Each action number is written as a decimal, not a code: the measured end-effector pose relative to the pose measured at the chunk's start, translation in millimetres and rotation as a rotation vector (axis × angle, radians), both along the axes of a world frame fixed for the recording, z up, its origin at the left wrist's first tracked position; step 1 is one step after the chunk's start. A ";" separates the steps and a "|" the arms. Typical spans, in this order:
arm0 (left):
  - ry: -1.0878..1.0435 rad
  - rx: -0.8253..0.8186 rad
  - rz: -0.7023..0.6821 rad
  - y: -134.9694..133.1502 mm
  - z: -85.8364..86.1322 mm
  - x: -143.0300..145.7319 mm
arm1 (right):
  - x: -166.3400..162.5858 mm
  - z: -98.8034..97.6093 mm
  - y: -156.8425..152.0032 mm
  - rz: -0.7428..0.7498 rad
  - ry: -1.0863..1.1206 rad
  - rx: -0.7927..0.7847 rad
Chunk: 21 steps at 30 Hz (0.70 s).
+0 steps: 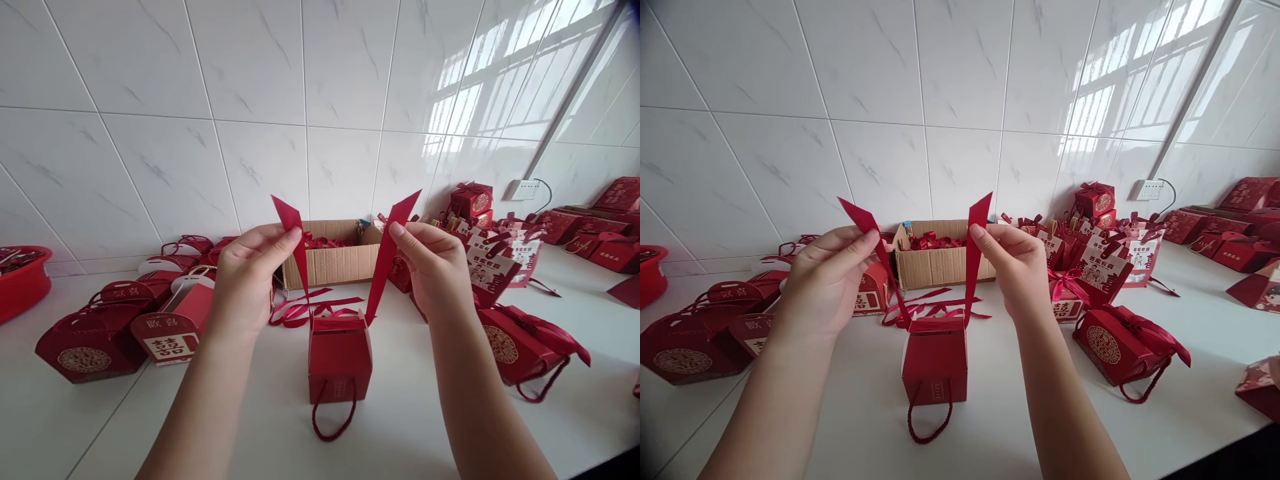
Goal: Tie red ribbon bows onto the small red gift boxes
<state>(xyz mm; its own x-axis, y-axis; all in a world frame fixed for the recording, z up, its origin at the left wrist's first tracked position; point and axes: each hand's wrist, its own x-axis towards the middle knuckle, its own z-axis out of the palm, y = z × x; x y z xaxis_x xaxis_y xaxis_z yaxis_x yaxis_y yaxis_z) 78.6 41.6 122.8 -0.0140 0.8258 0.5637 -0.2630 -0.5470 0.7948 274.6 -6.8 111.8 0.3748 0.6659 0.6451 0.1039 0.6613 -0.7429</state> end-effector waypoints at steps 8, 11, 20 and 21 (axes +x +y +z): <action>0.020 0.017 -0.006 0.0 0.2 0.5 | 2.7 -1.8 2.2 0.022 -0.038 0.005; 0.016 0.021 0.002 -0.3 0.4 0.7 | 2.2 -1.4 1.9 0.039 -0.025 0.014; -0.021 0.026 -0.062 -3.1 2.0 1.6 | 0.3 -0.8 -1.1 0.015 -0.026 0.021; -0.018 0.029 -0.064 -3.4 2.1 1.7 | 0.3 -1.0 -0.8 0.018 -0.024 0.023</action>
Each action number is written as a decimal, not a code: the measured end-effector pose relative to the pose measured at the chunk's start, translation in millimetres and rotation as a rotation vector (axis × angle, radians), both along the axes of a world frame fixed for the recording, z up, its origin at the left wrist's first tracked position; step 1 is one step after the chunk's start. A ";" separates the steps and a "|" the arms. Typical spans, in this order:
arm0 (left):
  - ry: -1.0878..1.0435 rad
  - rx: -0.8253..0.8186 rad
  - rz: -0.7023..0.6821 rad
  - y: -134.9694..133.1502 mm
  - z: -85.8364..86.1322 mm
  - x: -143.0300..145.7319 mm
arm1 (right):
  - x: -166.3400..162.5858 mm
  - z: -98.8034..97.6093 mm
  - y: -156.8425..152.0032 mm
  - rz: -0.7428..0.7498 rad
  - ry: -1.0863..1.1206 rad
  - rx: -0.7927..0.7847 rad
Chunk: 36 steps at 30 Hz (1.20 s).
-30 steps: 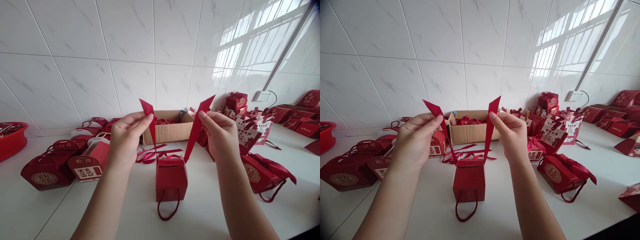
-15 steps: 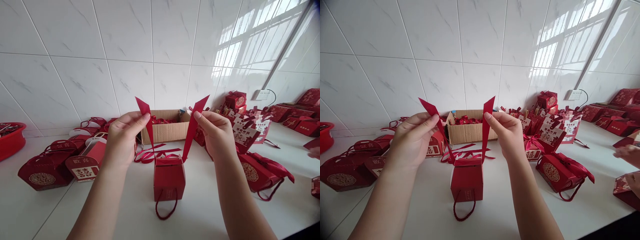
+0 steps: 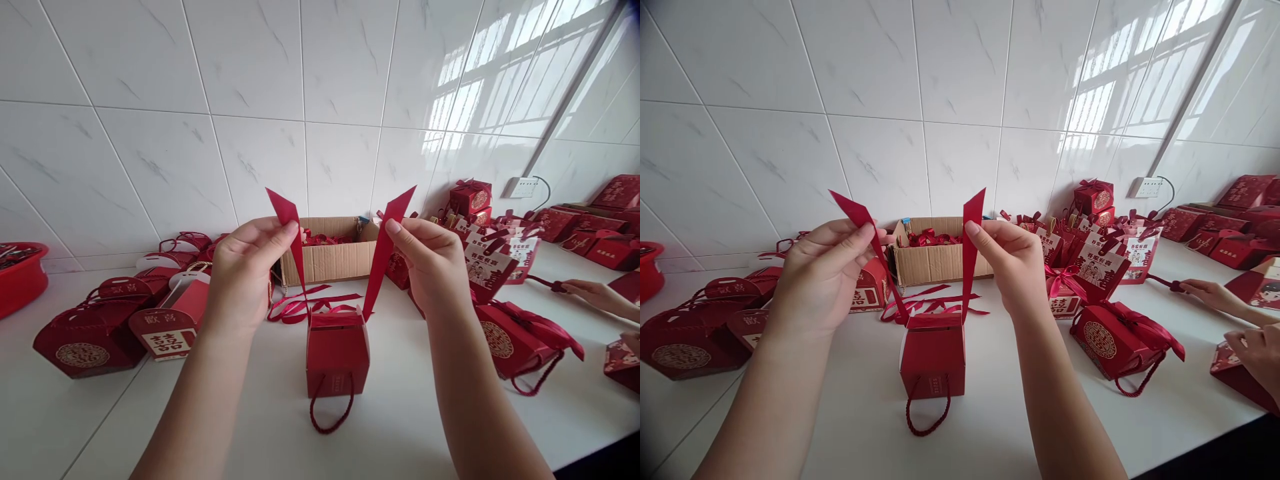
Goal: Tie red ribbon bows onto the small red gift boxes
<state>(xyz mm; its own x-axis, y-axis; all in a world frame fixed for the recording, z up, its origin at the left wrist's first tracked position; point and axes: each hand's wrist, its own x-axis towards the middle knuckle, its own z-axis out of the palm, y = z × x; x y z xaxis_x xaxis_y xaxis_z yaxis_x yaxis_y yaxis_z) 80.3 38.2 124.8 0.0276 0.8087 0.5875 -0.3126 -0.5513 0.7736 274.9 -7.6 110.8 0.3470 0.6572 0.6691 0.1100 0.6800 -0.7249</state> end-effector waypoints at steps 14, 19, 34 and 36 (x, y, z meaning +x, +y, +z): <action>0.065 0.023 -0.052 -0.3 -5.0 4.6 | -5.5 0.5 2.3 0.179 0.045 -0.053; 0.184 0.069 0.013 -7.8 -4.5 8.5 | -8.8 -1.1 1.8 0.149 -0.010 -0.054; 0.460 0.043 -0.006 -10.1 -6.5 12.3 | -20.6 -3.7 -1.2 0.510 -0.201 -0.096; 0.464 0.010 -0.090 -10.5 -5.7 11.6 | -19.9 -6.4 2.5 0.455 -0.200 -0.106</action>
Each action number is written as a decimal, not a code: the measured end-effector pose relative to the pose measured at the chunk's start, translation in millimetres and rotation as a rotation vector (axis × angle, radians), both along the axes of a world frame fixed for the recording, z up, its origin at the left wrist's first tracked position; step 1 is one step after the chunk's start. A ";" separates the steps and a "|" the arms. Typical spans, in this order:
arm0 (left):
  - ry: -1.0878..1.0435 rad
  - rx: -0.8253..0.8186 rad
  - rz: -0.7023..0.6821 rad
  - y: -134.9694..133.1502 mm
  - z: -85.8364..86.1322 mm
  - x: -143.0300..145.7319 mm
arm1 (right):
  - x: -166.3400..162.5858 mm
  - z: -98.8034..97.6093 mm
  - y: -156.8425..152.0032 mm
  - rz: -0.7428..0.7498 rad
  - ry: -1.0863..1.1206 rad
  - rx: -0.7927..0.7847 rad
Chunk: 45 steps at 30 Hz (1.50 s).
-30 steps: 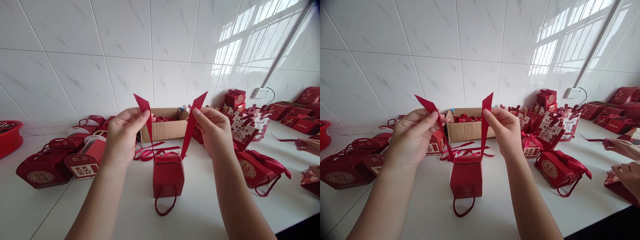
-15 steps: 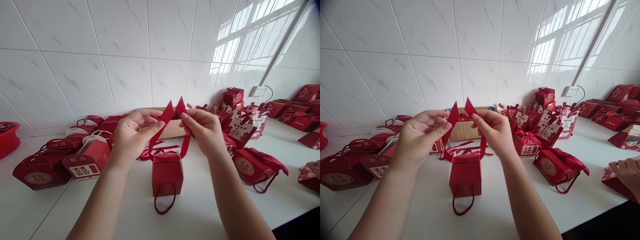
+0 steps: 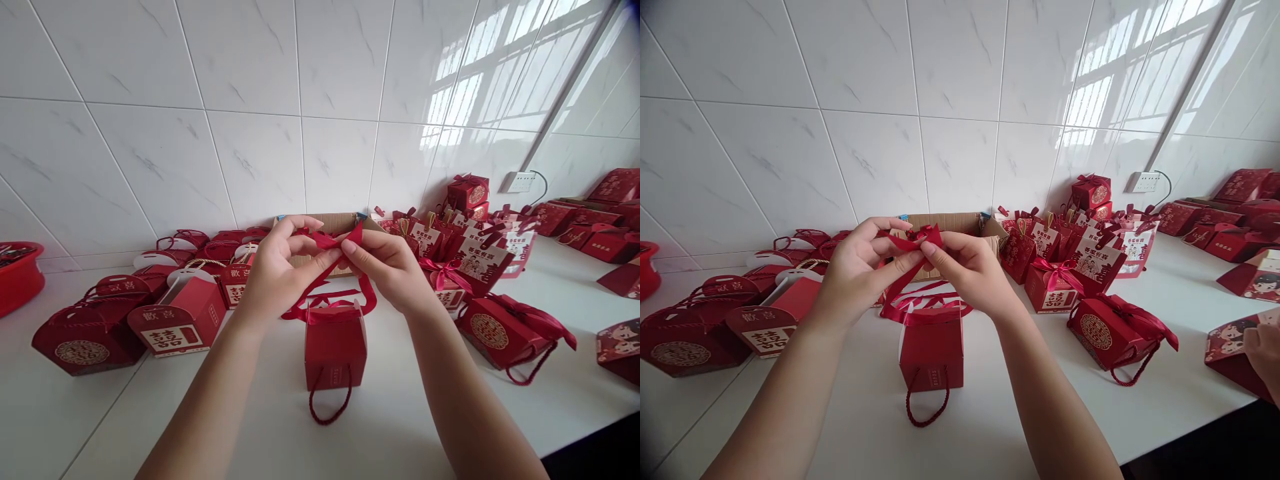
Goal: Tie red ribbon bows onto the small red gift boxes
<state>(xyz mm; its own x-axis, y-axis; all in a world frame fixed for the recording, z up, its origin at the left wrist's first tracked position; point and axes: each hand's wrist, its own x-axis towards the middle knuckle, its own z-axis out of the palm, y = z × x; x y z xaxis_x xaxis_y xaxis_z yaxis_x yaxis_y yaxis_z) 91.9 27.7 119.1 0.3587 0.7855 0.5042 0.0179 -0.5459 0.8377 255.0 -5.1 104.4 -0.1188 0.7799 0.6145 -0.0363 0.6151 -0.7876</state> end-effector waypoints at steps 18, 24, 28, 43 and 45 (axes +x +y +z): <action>-0.005 -0.323 -0.080 15.5 -2.2 -3.4 | 18.6 -2.2 5.3 -0.302 -0.731 0.406; -0.092 -0.371 -0.182 21.1 -4.1 -1.2 | 14.2 -7.7 13.3 -0.371 -0.722 0.468; 0.028 -0.071 -0.038 14.5 -3.0 -4.3 | 11.3 -11.0 17.0 -0.347 -0.595 0.440; 0.459 0.942 0.415 5.2 -29.5 -61.9 | 32.5 -66.1 -22.2 -0.370 0.373 -0.234; 0.500 0.930 0.409 4.5 -36.2 -73.1 | 42.0 -74.3 -29.9 -0.415 0.371 -0.296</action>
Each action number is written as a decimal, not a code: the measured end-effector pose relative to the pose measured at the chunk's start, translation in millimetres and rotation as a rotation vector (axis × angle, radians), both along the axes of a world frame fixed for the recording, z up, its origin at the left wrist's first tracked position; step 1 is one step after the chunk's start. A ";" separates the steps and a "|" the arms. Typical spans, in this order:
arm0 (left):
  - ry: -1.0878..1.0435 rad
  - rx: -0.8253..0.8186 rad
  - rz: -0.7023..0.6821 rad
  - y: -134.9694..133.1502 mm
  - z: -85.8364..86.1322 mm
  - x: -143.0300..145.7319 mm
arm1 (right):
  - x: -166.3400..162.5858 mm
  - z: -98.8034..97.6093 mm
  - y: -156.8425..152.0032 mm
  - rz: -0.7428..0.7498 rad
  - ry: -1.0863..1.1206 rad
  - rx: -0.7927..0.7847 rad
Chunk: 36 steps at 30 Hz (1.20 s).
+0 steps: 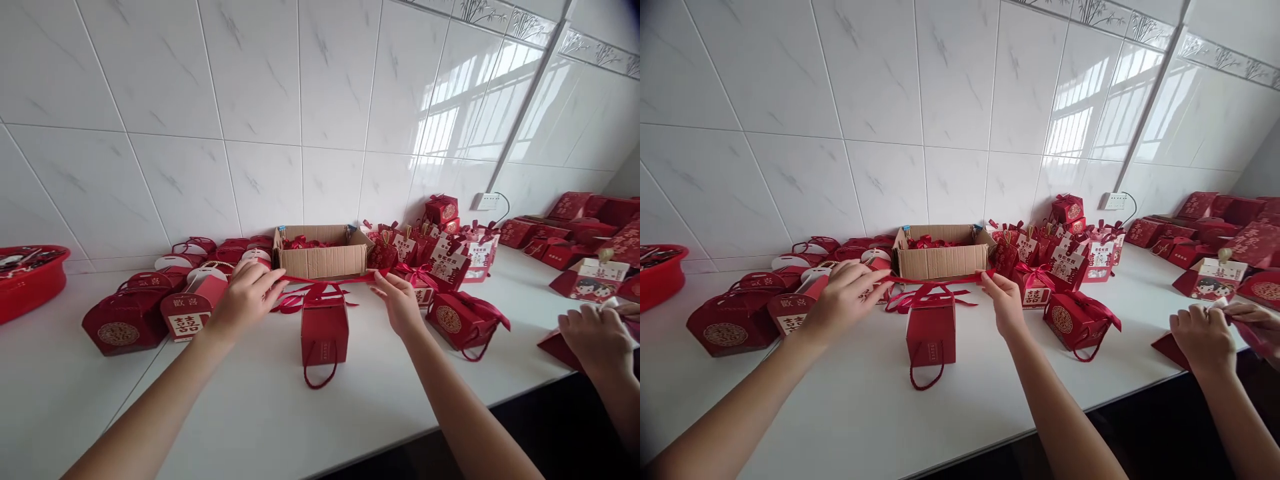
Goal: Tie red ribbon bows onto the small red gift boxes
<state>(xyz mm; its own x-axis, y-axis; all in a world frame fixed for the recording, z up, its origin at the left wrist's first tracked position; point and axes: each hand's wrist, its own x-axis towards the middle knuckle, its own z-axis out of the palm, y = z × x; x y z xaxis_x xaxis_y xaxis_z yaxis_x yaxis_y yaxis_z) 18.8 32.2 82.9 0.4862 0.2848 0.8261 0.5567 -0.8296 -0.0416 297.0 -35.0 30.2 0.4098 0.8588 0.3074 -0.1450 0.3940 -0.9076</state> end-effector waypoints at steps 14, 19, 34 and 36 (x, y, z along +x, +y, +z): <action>-0.084 -0.577 0.130 -10.7 -100.8 -30.7 | 23.3 -67.6 -36.1 -0.095 -0.167 -0.420; -0.109 -0.588 0.177 -7.9 -106.5 -44.1 | 31.5 -79.3 -35.1 -0.110 -0.043 -0.450; -0.193 -0.764 0.256 -10.2 -97.4 -56.8 | 46.7 -90.5 -51.4 -0.143 0.085 -0.392; -0.208 -0.773 0.223 -11.8 -95.3 -54.7 | 45.4 -89.5 -52.5 -0.137 0.071 -0.375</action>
